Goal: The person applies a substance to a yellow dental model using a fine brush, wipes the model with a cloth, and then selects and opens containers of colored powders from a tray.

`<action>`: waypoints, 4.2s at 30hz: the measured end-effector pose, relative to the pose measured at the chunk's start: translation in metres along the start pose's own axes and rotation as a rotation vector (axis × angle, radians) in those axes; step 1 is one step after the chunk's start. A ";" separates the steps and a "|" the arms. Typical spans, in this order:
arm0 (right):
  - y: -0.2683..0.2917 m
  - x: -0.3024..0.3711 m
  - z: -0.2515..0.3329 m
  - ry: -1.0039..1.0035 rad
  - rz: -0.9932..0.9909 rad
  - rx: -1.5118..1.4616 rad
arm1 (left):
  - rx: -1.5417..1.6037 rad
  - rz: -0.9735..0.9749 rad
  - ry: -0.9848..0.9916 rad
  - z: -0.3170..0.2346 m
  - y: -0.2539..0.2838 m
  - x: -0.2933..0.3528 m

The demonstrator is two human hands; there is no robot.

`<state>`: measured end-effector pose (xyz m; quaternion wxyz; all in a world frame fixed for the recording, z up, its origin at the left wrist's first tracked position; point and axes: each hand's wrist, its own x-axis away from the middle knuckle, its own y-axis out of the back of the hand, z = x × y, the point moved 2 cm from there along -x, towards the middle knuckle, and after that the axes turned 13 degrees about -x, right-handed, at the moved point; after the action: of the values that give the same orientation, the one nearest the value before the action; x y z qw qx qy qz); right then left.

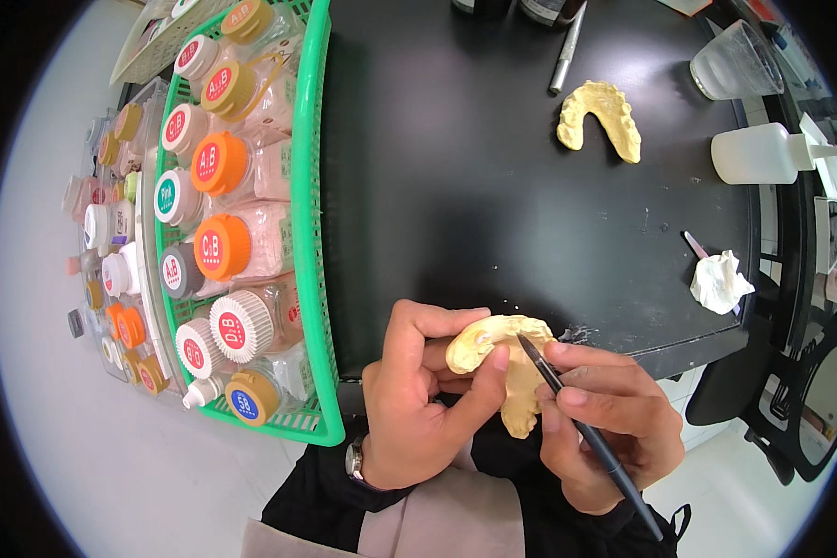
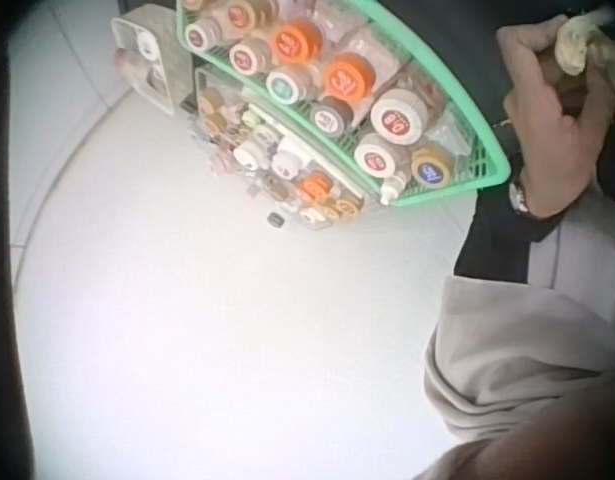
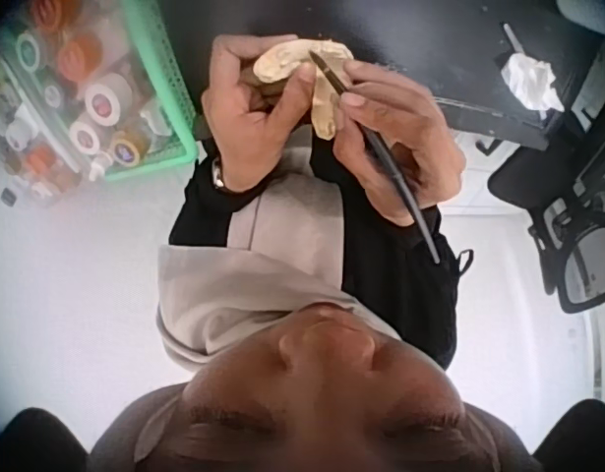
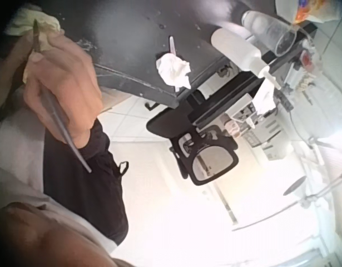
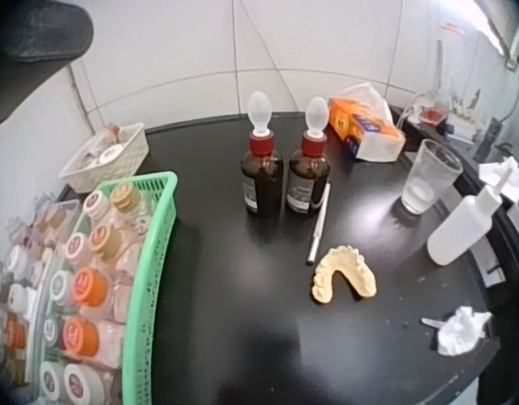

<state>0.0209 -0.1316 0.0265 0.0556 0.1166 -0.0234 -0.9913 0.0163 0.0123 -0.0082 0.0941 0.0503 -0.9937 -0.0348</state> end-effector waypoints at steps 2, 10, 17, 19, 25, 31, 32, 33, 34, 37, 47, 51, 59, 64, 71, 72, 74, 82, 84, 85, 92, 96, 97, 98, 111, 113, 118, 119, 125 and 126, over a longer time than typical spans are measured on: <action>0.000 -0.002 0.004 0.008 0.019 0.065 | 0.000 0.026 -0.002 -0.001 0.000 0.000; -0.008 -0.002 0.004 0.015 0.012 0.114 | 0.037 0.075 -0.009 0.002 0.004 -0.001; -0.009 -0.004 0.004 0.016 0.039 0.123 | 0.045 0.129 0.063 -0.002 0.005 0.000; -0.009 -0.004 0.003 0.014 0.046 0.134 | 0.050 0.123 0.068 -0.002 0.005 0.000; -0.007 -0.004 0.004 0.015 0.040 0.108 | 0.021 0.120 0.065 -0.003 0.005 0.000; -0.007 -0.006 0.006 -0.012 0.065 0.118 | 0.041 0.116 0.077 -0.003 0.005 0.000; -0.007 -0.007 0.007 -0.016 0.068 0.124 | 0.042 0.115 0.072 -0.003 0.005 0.000; -0.007 -0.007 0.007 -0.021 0.072 0.130 | 0.043 0.115 0.067 -0.003 0.005 0.000; -0.007 -0.007 0.007 -0.025 0.075 0.136 | 0.044 0.114 0.062 -0.003 0.005 0.000; -0.006 -0.006 0.006 -0.013 0.059 0.103 | 0.010 0.119 0.054 -0.003 0.005 0.000; -0.005 -0.006 0.006 -0.020 0.045 0.090 | 0.008 0.125 0.065 -0.004 0.005 0.000; -0.006 -0.008 0.008 -0.025 0.074 0.122 | 0.014 0.127 0.053 -0.003 0.005 0.000; -0.006 -0.008 0.008 -0.030 0.060 0.121 | 0.023 0.115 0.042 -0.002 0.005 0.000; -0.005 -0.009 0.009 -0.028 0.074 0.127 | 0.032 0.101 -0.002 -0.001 0.004 -0.001; -0.005 -0.009 0.007 -0.016 0.072 0.124 | 0.018 0.097 0.012 0.001 0.003 -0.001; -0.005 -0.008 0.007 -0.015 0.066 0.118 | 0.017 0.105 0.038 -0.001 0.003 0.000; -0.004 -0.008 0.008 -0.018 0.065 0.110 | 0.006 0.113 0.067 -0.002 0.004 0.001; -0.003 -0.007 0.007 -0.019 0.033 0.096 | 0.011 0.070 0.001 0.001 0.003 -0.001; -0.003 -0.008 0.008 -0.027 0.053 0.096 | 0.012 0.071 -0.007 0.001 0.004 -0.001; -0.003 -0.008 0.008 -0.031 0.062 0.096 | 0.012 0.072 -0.011 0.002 0.004 0.000; -0.005 -0.009 0.008 -0.040 0.078 0.105 | -0.003 0.073 -0.018 0.003 0.004 0.000; -0.004 -0.008 0.007 -0.034 0.074 0.085 | -0.006 0.074 -0.015 0.003 0.004 0.000; -0.004 -0.008 0.007 -0.033 0.073 0.082 | -0.010 0.075 -0.016 0.003 0.004 0.000; -0.004 -0.008 0.007 -0.033 0.073 0.087 | -0.010 0.074 -0.014 0.003 0.004 0.000; -0.005 -0.007 0.007 -0.030 0.046 0.097 | -0.010 0.072 -0.026 0.001 0.004 -0.001; -0.005 -0.007 0.006 -0.027 0.037 0.093 | -0.008 0.072 -0.027 0.001 0.004 -0.001; -0.006 -0.008 0.007 -0.025 0.037 0.095 | 0.002 0.061 -0.021 0.002 0.003 -0.001; -0.005 -0.008 0.006 -0.024 0.035 0.094 | -0.002 0.066 -0.021 0.002 0.003 -0.001; -0.005 -0.007 0.007 -0.024 0.030 0.096 | -0.006 0.076 -0.026 0.001 0.004 -0.001; -0.004 -0.008 0.007 -0.026 0.033 0.094 | -0.005 0.076 -0.028 0.001 0.003 -0.001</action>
<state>0.0262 -0.1261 0.0349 0.0660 0.1057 -0.0726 -0.9896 0.0172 0.0159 -0.0093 0.0818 0.0117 -0.9960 -0.0345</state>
